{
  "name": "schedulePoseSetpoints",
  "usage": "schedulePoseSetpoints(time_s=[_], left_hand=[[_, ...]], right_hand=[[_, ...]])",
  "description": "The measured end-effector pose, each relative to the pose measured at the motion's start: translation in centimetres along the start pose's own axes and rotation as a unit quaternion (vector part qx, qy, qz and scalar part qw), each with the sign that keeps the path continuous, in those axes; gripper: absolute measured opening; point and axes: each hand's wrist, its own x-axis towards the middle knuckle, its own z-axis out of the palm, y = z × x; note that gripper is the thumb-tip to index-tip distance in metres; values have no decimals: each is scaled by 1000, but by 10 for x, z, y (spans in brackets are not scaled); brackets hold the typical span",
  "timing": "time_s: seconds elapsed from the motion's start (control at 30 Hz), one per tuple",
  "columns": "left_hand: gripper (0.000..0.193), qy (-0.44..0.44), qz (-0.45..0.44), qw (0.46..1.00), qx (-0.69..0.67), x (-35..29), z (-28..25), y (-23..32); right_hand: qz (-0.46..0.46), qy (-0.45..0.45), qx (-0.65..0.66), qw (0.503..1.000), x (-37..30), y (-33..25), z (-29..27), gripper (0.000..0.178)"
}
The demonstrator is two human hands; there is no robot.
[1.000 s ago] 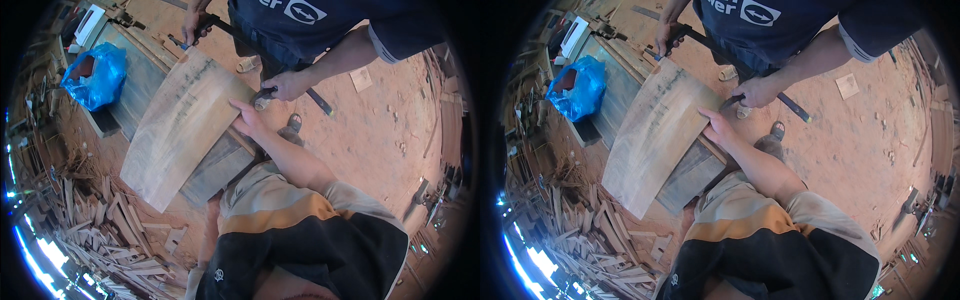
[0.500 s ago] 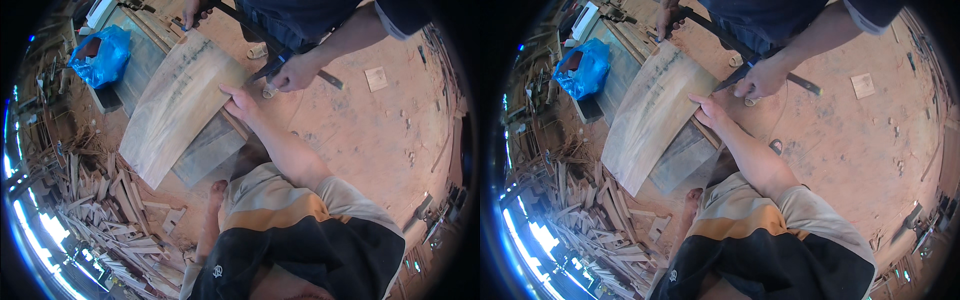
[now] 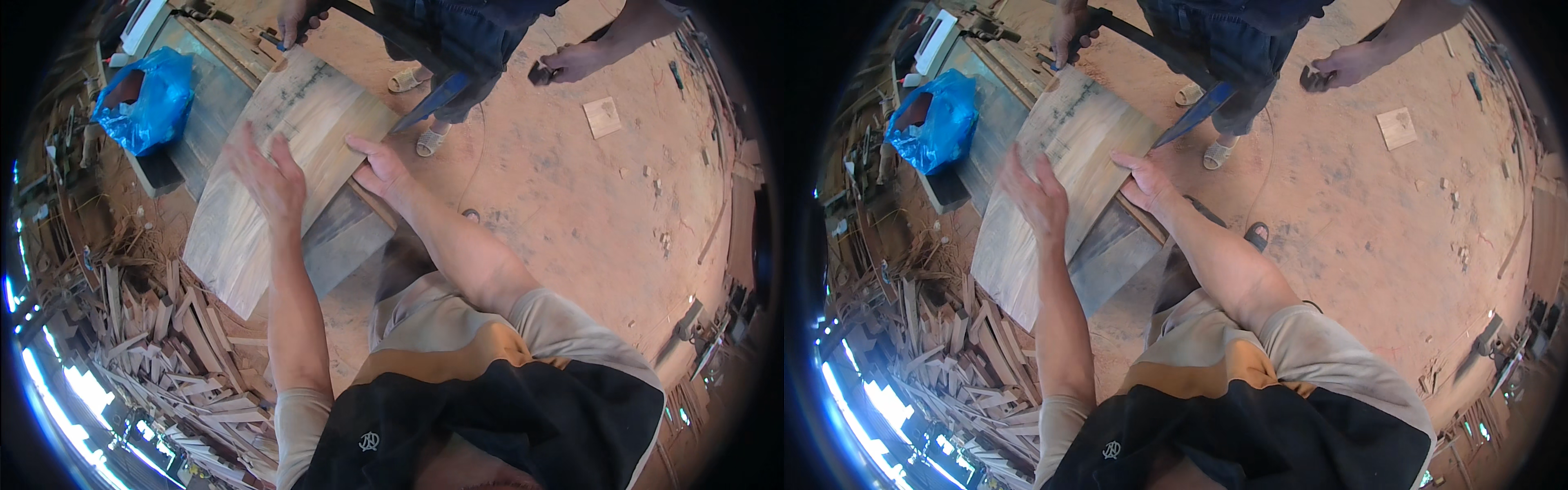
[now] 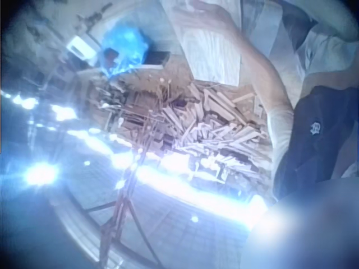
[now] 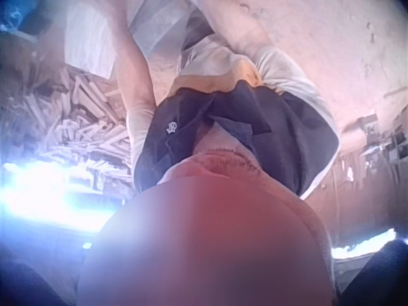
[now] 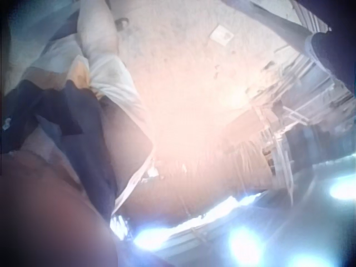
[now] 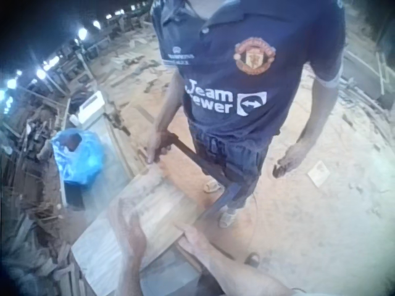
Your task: The person picks up and moves various wooden planks and offcuts in a cluttered workshop. They use a tape measure to check the length of a plank and briefly interact with another person who is working on a separate piece of wood.
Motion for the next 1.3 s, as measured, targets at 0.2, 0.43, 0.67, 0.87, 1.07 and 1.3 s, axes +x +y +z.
schedulePoseSetpoints(time_s=[0.2, 0.43, 0.67, 0.87, 1.07, 1.3], left_hand=[[66, 44, 45, 992, 112, 18, 73, -23], [66, -53, 3, 996, 73, 10, 91, -23], [61, -97, 8, 995, 10, -1, 65, -25], [67, -195, 3, 980, 49, -79, 2, -10], [72, -126, -126, 984, 12, -147, -24, -1], [73, -113, -213, 955, 173, -182, -38, -30]], right_hand=[[16, 0, 34, 999, -3, 5, -2, 49], [24, 21, 26, 999, -1, 2, -2, 46], [-10, 13, 3, 1000, -5, 4, -1, 43], [-17, 100, -92, 991, -8, 2, -10, 48], [11, 95, -522, 848, -115, -20, -33, 55], [54, 181, -619, 762, -266, -99, -100, 49]])
